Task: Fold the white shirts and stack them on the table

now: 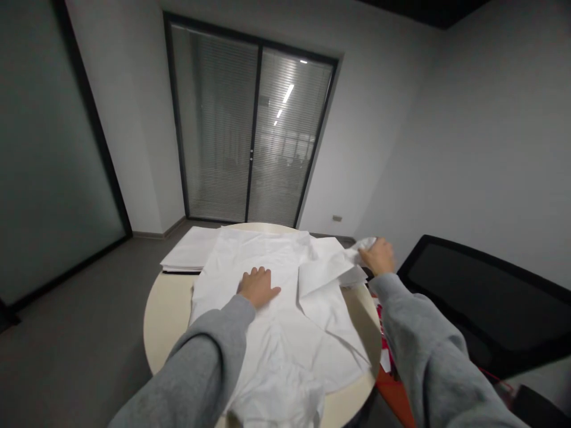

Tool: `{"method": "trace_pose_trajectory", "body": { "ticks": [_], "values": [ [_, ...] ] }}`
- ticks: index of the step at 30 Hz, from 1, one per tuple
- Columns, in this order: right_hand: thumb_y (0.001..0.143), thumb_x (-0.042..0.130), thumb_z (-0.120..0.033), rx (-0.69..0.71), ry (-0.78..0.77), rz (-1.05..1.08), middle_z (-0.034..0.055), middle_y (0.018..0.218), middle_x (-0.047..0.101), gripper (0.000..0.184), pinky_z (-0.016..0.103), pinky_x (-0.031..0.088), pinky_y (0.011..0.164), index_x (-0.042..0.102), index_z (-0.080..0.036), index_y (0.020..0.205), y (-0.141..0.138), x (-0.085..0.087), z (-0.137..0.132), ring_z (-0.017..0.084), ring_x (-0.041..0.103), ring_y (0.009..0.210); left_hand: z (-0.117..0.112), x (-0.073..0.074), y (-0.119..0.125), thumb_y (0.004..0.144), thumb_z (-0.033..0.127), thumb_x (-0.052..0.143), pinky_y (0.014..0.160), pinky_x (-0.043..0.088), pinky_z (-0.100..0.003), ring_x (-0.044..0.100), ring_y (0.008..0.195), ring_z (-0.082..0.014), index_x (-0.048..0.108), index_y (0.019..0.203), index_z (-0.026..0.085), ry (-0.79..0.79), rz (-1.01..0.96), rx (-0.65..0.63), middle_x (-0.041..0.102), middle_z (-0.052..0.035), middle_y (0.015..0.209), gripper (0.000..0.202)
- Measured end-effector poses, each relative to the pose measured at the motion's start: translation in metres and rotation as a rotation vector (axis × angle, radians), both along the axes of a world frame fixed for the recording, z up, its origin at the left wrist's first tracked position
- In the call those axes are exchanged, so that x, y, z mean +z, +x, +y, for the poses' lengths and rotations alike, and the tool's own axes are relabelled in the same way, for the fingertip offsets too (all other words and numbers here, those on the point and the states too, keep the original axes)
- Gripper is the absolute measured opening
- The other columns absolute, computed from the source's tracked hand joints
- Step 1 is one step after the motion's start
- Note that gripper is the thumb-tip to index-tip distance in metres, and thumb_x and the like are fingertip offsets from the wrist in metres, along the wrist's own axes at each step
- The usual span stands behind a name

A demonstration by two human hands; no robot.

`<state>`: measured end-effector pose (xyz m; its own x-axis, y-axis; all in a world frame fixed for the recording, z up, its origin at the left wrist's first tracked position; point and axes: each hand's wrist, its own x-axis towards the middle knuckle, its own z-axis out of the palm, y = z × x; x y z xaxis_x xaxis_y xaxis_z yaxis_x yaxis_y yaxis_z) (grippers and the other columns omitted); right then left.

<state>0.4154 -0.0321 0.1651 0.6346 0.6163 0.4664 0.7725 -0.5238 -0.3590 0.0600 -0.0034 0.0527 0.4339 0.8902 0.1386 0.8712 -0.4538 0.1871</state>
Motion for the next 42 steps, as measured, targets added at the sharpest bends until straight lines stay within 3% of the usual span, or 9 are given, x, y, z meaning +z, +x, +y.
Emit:
{"method": "trace_pose_trajectory", "body": {
  "ticks": [3, 9, 12, 17, 20, 26, 31, 36, 42],
  "values": [
    [0.089, 0.057, -0.037, 0.002, 0.078, -0.255, 0.0316, 0.153, 0.037, 0.079, 0.058, 0.033, 0.108, 0.028, -0.006, 0.156, -0.020, -0.025, -0.018, 0.043, 0.040, 0.137, 0.010, -0.003, 0.023, 0.087, 0.052, 0.059, 0.098, 0.046, -0.052, 0.054, 0.124, -0.0372, 0.066, 0.120, 0.017, 0.008, -0.004, 0.010, 0.063, -0.0184, 0.130, 0.049],
    [0.099, 0.048, -0.055, 0.819, -0.351, -0.368, 0.0103, 0.161, 0.041, 0.056, 0.054, 0.012, 0.122, 0.051, -0.028, 0.148, -0.129, -0.096, -0.021, 0.032, 0.030, 0.148, 0.017, -0.007, 0.031, 0.097, 0.027, 0.047, 0.092, 0.049, -0.040, 0.066, 0.113, -0.0276, 0.066, 0.111, 0.020, -0.010, -0.072, 0.037, 0.070, -0.0142, 0.119, 0.025],
    [0.100, 0.046, -0.059, 1.000, -0.457, -0.281, 0.0081, 0.158, 0.045, 0.056, 0.057, 0.014, 0.121, 0.051, -0.031, 0.148, -0.146, -0.128, -0.025, 0.031, 0.034, 0.146, 0.033, 0.007, 0.012, 0.102, 0.029, 0.038, 0.084, 0.050, -0.037, 0.070, 0.101, -0.0250, 0.061, 0.116, 0.023, -0.011, -0.133, 0.147, 0.073, -0.0124, 0.112, 0.028],
    [0.103, 0.043, -0.051, 0.998, -0.429, -0.210, 0.0058, 0.159, 0.045, 0.052, 0.055, 0.016, 0.122, 0.048, -0.031, 0.151, -0.134, -0.150, -0.025, 0.028, 0.035, 0.147, 0.061, 0.042, -0.083, 0.096, 0.035, 0.046, 0.077, 0.049, -0.029, 0.067, 0.090, -0.0198, 0.061, 0.101, 0.020, 0.086, -0.775, 0.410, 0.072, -0.0064, 0.097, 0.022],
    [0.103, 0.042, -0.049, 0.987, -0.407, -0.218, 0.0056, 0.159, 0.045, 0.051, 0.054, 0.016, 0.122, 0.049, -0.031, 0.150, -0.133, -0.152, -0.024, 0.028, 0.035, 0.147, 0.047, 0.048, -0.167, 0.088, 0.033, 0.051, 0.067, 0.047, -0.025, 0.063, 0.081, -0.0177, 0.062, 0.103, 0.018, 0.182, -1.089, 0.627, 0.068, -0.0024, 0.092, 0.025],
    [0.103, 0.040, -0.047, 0.973, -0.383, -0.215, 0.0057, 0.158, 0.047, 0.051, 0.053, 0.019, 0.121, 0.052, -0.029, 0.149, -0.138, -0.155, -0.023, 0.028, 0.037, 0.146, -0.018, 0.025, -0.273, 0.084, 0.022, 0.049, 0.076, 0.051, -0.036, 0.061, 0.086, -0.0236, 0.060, 0.108, 0.008, 0.256, -1.008, 0.956, 0.066, -0.0118, 0.098, 0.030],
    [0.103, 0.039, -0.046, 0.968, -0.377, -0.226, 0.0067, 0.157, 0.048, 0.050, 0.053, 0.019, 0.121, 0.053, -0.029, 0.148, -0.139, -0.156, -0.022, 0.028, 0.038, 0.145, -0.037, 0.021, -0.225, 0.093, 0.025, 0.047, 0.106, 0.042, -0.050, 0.052, 0.125, -0.0340, 0.057, 0.131, 0.011, 0.535, -0.371, 0.734, 0.061, -0.0198, 0.132, 0.042],
    [0.103, 0.039, -0.044, 0.949, -0.401, -0.231, 0.0062, 0.158, 0.047, 0.051, 0.052, 0.020, 0.121, 0.051, -0.029, 0.149, -0.141, -0.153, -0.025, 0.026, 0.038, 0.145, -0.047, 0.006, -0.127, 0.100, 0.044, 0.045, 0.117, 0.033, -0.048, 0.044, 0.143, -0.0282, 0.052, 0.148, 0.024, 0.165, -0.074, 0.095, 0.051, -0.0088, 0.156, 0.052],
    [0.092, 0.050, -0.025, 0.914, -0.387, -0.298, 0.0064, 0.146, 0.059, 0.048, 0.056, 0.010, 0.121, 0.060, -0.029, 0.138, -0.133, -0.144, -0.033, 0.027, 0.044, 0.139, -0.056, -0.021, -0.114, 0.099, 0.049, 0.049, 0.124, 0.012, -0.063, 0.028, 0.154, -0.0352, 0.056, 0.147, 0.027, 0.040, 0.123, 0.147, 0.041, -0.0070, 0.163, 0.053]
  ]
}}
